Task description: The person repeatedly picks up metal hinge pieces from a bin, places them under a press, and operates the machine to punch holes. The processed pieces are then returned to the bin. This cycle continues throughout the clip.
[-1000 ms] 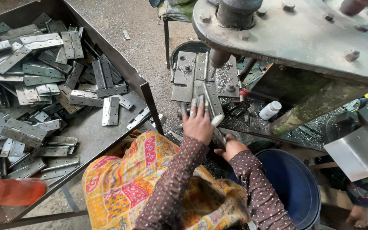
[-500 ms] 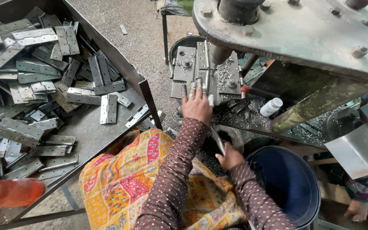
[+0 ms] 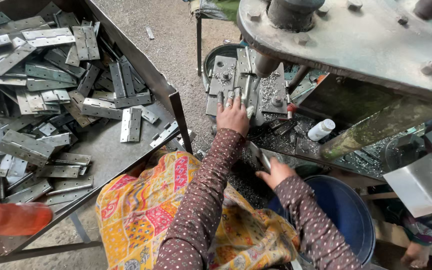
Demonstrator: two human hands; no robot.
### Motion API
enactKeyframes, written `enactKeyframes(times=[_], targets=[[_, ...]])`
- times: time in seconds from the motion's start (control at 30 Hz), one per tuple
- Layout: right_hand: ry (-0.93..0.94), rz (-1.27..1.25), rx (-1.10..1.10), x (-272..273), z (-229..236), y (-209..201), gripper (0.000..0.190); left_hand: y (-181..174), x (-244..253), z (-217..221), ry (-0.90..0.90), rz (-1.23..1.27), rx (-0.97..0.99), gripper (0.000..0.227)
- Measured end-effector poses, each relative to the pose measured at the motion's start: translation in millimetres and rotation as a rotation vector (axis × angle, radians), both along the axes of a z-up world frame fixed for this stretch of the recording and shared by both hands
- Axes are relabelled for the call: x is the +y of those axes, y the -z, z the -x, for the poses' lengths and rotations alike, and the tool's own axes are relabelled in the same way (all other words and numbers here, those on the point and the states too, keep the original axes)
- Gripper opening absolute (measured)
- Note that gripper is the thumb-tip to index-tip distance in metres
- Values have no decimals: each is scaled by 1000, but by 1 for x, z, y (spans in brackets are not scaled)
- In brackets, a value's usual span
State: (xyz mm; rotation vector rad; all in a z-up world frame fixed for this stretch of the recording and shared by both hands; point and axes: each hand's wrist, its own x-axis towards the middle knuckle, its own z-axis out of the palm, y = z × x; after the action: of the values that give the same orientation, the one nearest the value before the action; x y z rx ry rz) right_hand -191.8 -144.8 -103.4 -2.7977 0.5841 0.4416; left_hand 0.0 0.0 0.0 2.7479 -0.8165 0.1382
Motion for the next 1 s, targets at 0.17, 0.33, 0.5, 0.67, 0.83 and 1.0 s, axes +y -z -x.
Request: enactKeyframes(times=[0.17,0.33,0.5,0.67,0.83,1.0], targets=[[112,-28,-73,27,27,57,72,5,-4,-13,-20,50,-56,34],[81,-111,11,14,24,55,80,10,5,3,-11,40,-95,34],[-18,52,-4,-6,-6,-11,71,11,-5,-7,8,64,-71,34],[65,-54,-66,18,15,6,73,8,-22,-26,-15,128,-65,34],[106,-16,-111,35,35,48,66,5,-12,-12,2,156,-97,35],[32,-65,-5,-5,3,6,71,-9,-6,-18,34,91,-46,35]])
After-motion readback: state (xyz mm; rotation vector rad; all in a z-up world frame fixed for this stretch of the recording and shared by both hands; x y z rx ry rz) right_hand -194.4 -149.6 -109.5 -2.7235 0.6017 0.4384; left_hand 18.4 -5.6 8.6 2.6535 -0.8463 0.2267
